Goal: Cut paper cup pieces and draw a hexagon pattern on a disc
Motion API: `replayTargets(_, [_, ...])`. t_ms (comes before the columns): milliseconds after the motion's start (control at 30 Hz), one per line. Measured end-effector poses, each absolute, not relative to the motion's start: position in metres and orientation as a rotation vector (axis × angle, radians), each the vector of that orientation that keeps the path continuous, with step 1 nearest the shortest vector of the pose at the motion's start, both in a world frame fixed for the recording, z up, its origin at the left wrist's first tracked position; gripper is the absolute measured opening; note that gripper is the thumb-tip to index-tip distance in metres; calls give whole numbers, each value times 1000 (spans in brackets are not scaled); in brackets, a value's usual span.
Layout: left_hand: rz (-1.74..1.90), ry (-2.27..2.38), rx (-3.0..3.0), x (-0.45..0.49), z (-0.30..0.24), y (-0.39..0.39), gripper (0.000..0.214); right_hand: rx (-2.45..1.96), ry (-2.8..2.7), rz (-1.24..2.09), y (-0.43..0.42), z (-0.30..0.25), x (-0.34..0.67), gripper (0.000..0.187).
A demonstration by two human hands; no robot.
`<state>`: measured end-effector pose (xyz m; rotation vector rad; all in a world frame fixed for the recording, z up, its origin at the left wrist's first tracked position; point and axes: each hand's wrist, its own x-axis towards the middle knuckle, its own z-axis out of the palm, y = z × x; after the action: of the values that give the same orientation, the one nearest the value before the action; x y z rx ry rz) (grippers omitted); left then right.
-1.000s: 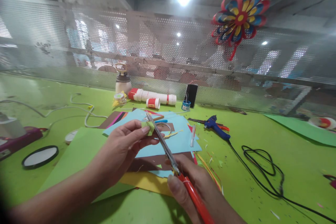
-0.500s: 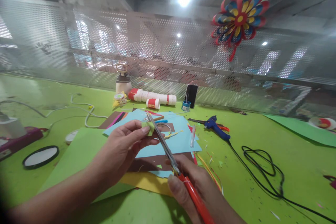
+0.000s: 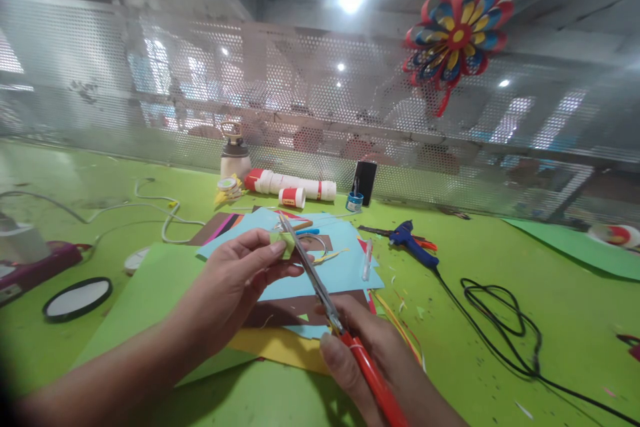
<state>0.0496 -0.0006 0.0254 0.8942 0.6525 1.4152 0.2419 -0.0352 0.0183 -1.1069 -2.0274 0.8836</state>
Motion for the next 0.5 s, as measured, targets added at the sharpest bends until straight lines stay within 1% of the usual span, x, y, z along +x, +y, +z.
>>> replayTargets(200, [1403, 656, 893, 49, 26, -2, 15, -1110, -2020, 928, -33, 18, 241, 46])
replayTargets(500, [1424, 646, 889, 51, 26, 0, 15, -1122, -2029, 856, -35, 18, 242, 45])
